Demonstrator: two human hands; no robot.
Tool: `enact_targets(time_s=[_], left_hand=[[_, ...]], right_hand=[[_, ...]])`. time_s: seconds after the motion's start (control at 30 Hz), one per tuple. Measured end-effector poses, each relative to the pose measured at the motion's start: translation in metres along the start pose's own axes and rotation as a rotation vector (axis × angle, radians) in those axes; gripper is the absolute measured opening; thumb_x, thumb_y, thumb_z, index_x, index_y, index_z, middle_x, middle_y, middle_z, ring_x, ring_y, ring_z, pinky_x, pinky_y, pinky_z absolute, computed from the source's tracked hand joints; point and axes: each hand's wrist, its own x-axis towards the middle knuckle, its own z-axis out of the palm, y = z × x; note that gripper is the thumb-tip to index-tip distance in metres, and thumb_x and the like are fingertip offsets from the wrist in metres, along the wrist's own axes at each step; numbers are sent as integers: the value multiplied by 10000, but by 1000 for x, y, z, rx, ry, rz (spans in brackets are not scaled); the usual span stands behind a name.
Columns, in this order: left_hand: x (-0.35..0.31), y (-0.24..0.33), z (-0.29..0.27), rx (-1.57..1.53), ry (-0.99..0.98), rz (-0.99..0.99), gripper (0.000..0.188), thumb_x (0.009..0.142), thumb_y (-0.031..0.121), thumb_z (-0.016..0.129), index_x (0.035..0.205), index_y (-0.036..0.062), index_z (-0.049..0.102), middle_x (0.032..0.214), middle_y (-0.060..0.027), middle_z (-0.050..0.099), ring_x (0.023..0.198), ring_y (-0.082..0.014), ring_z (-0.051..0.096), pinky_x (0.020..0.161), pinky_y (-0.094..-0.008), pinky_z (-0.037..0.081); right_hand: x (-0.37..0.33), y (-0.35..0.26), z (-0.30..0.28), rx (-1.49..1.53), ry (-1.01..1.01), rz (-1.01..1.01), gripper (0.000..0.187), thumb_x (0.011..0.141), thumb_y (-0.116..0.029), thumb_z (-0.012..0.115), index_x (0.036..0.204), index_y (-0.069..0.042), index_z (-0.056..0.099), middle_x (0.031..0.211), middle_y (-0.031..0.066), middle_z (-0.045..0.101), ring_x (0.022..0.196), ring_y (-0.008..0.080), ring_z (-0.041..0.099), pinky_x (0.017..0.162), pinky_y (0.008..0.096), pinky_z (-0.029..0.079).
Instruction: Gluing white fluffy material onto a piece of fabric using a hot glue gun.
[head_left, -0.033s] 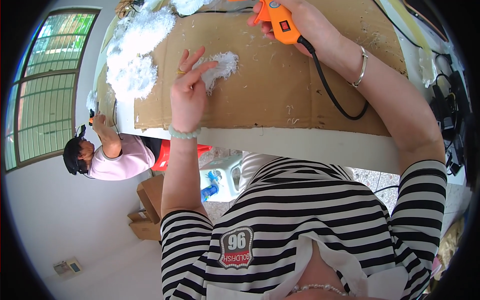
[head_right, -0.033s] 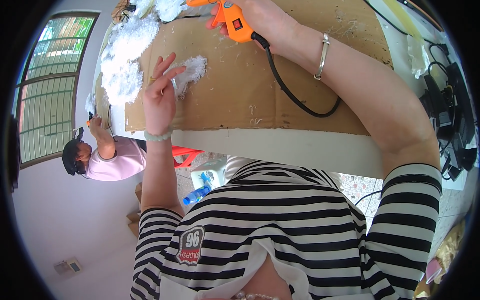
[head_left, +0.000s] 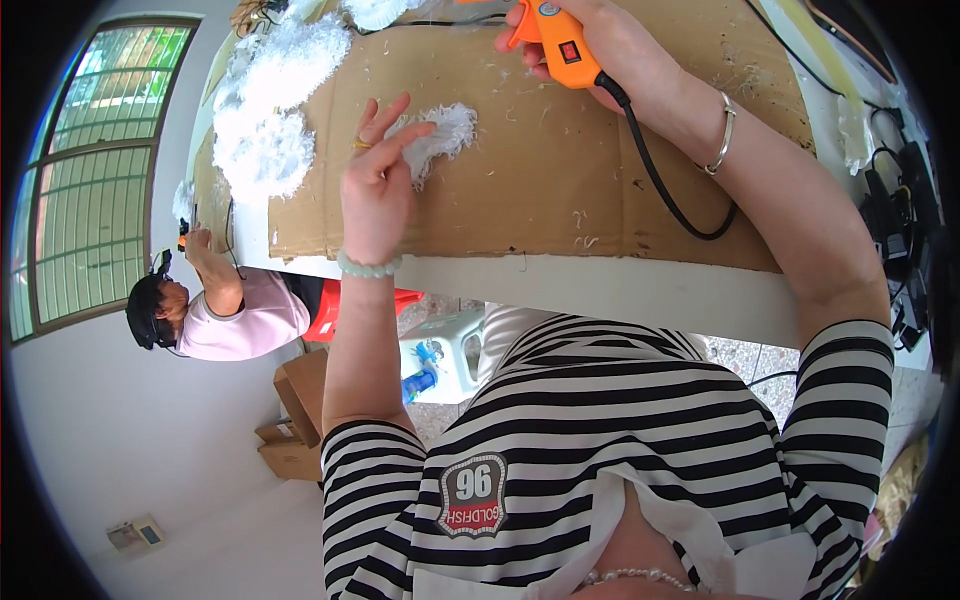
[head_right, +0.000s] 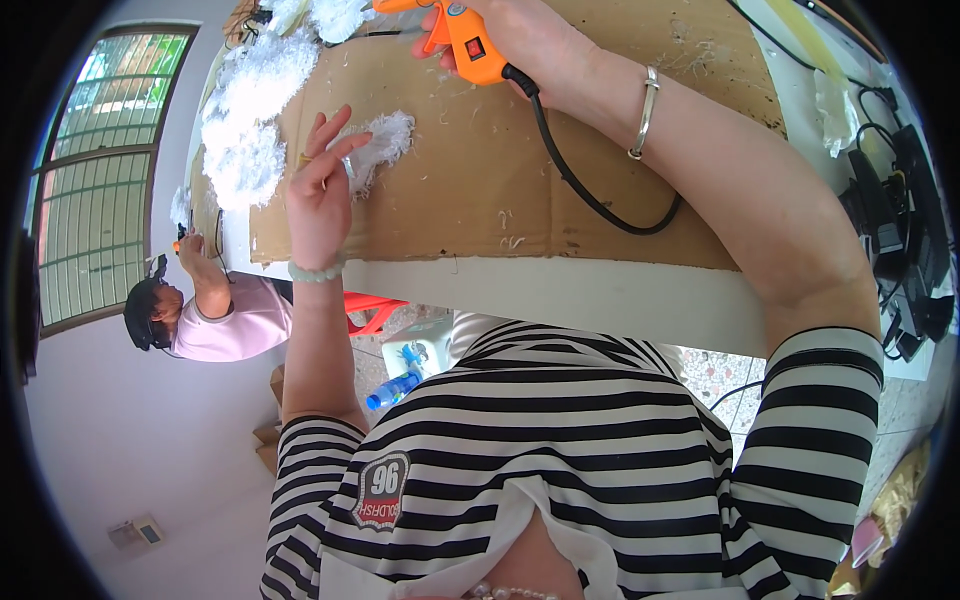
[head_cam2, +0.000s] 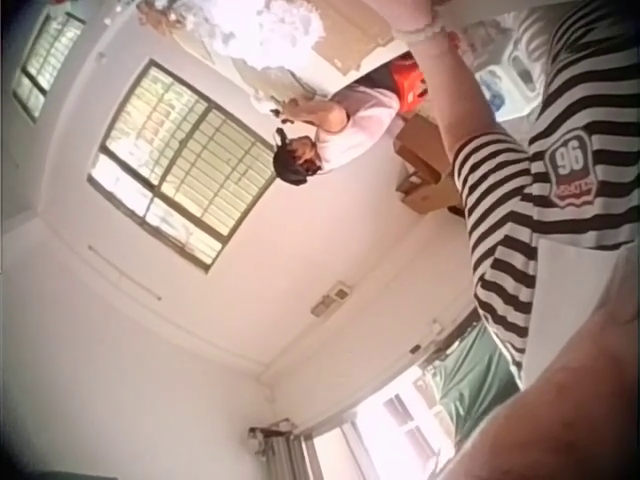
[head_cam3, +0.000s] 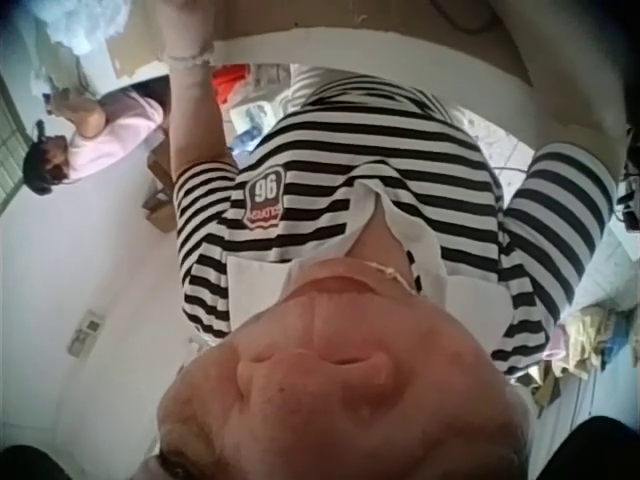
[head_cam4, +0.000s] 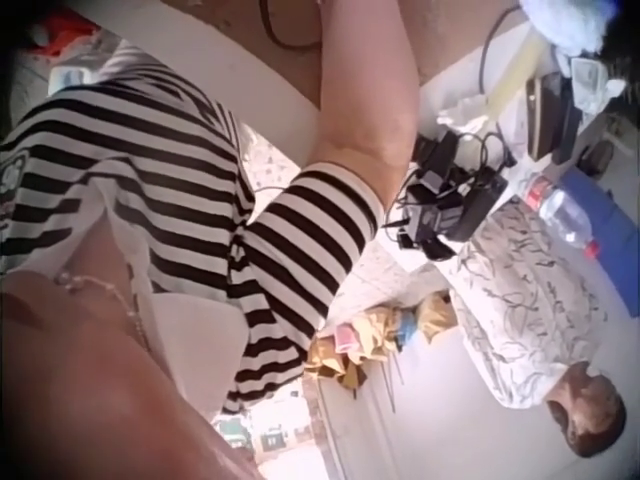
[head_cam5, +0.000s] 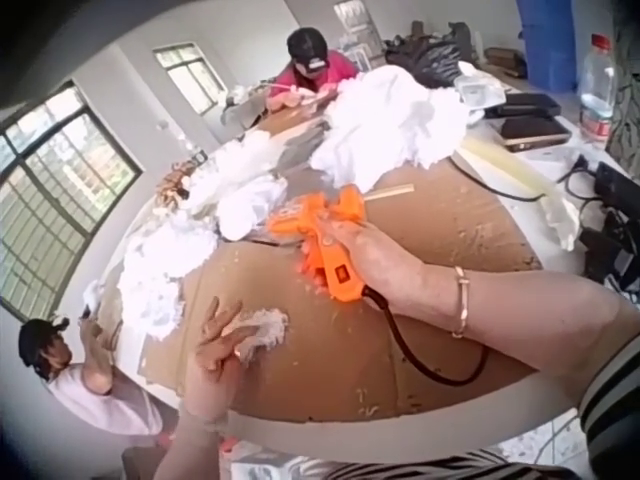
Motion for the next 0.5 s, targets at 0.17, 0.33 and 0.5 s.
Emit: enact_targets(time_s=[0.17,0.33,0.5], left_hand=[[-11,21,5,534,-39,200,476,724,-128,477,1057,123,705,1293,-81,582,1328,-390,382,1070,-504,310],[-12,10,5,308,-53,85,452,727,-133,488,1056,102,690,1293,-76,582,1326,-391,386,1075,-517,296],[-18,2,-3,22,32,-6,433,736,-125,482,1050,91,689,1311,-87,570,1329,-397,381,1073,-516,297]], right_hand=[[2,1,-3,-32,-46,-17,417,1011,-416,386,960,-41,561,823,113,655,652,161,614,607,273,517],[-3,-2,2,-66,-15,-17,426,1014,-418,376,960,-40,563,829,121,657,653,161,613,609,275,517],[-2,0,1,-56,-21,-7,426,1014,-419,374,955,-42,564,824,118,656,657,161,613,615,280,519]])
